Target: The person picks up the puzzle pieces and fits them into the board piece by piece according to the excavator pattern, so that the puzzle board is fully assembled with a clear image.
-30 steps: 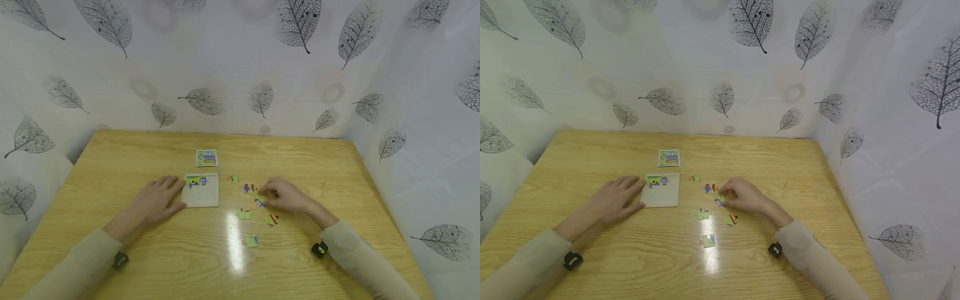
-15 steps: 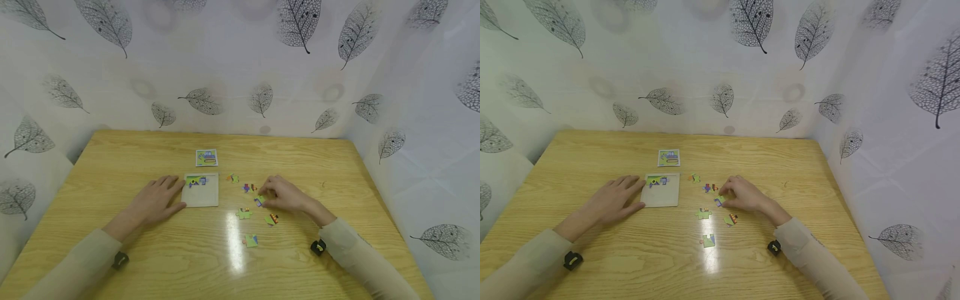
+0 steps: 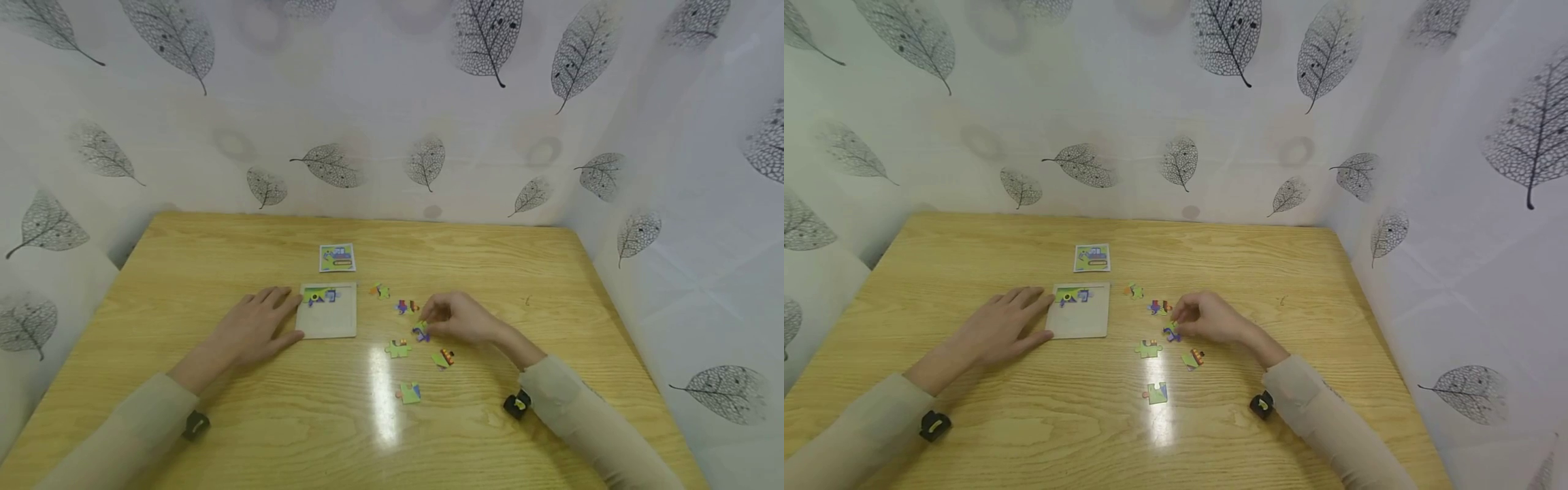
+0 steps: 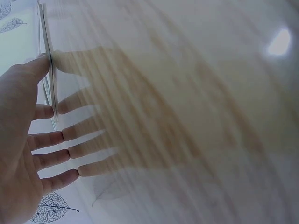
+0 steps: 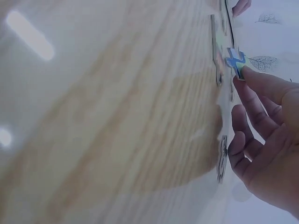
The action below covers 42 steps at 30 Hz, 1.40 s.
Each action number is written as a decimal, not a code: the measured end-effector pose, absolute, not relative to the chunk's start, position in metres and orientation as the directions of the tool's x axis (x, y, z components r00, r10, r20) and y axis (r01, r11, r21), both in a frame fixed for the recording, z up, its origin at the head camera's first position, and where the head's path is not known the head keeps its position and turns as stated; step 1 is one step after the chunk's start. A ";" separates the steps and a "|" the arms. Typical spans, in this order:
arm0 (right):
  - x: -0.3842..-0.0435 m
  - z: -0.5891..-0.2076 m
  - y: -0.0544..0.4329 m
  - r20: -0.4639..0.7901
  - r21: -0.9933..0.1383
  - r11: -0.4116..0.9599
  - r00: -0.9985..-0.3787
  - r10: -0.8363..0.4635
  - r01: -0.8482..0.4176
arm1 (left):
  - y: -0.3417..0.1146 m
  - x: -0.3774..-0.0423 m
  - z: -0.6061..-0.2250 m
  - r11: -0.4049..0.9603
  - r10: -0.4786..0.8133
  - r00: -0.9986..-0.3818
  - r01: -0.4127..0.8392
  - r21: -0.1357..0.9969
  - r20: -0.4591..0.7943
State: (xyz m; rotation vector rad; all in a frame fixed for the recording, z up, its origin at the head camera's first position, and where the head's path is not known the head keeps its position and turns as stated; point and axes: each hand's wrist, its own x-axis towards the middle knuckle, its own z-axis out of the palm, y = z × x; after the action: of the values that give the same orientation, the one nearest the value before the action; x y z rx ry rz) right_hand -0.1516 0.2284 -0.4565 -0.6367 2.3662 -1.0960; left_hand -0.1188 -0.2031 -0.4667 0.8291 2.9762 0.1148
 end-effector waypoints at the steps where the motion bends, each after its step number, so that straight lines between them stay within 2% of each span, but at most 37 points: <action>1: -0.152 -0.456 0.227 -0.212 -0.795 0.573 -0.792 -0.572 -0.201 | -0.203 -0.119 -0.466 0.853 0.518 -0.855 0.515 0.082 -0.029; 21: -0.171 -0.451 0.162 -0.218 -0.893 0.451 -0.872 -0.438 -0.003 | -0.203 -0.119 -0.465 0.858 0.511 -0.858 0.505 0.093 -0.051; 32: -0.179 -0.453 0.111 -0.193 -0.875 0.483 -0.902 -0.387 -0.019 | -0.202 -0.118 -0.466 0.857 0.511 -0.858 0.505 0.104 -0.047; 42: -0.190 -0.455 0.088 -0.226 -0.878 0.476 -0.919 -0.324 0.048 | -0.203 -0.119 -0.466 0.855 0.513 -0.858 0.506 0.109 -0.039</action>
State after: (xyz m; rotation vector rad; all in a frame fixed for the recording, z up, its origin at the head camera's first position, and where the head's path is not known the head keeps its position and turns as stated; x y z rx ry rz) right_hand -0.1898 0.0880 -0.4554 -0.2318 2.3656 -1.4245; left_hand -0.1185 -0.2030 -0.4657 0.8143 2.9617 0.1465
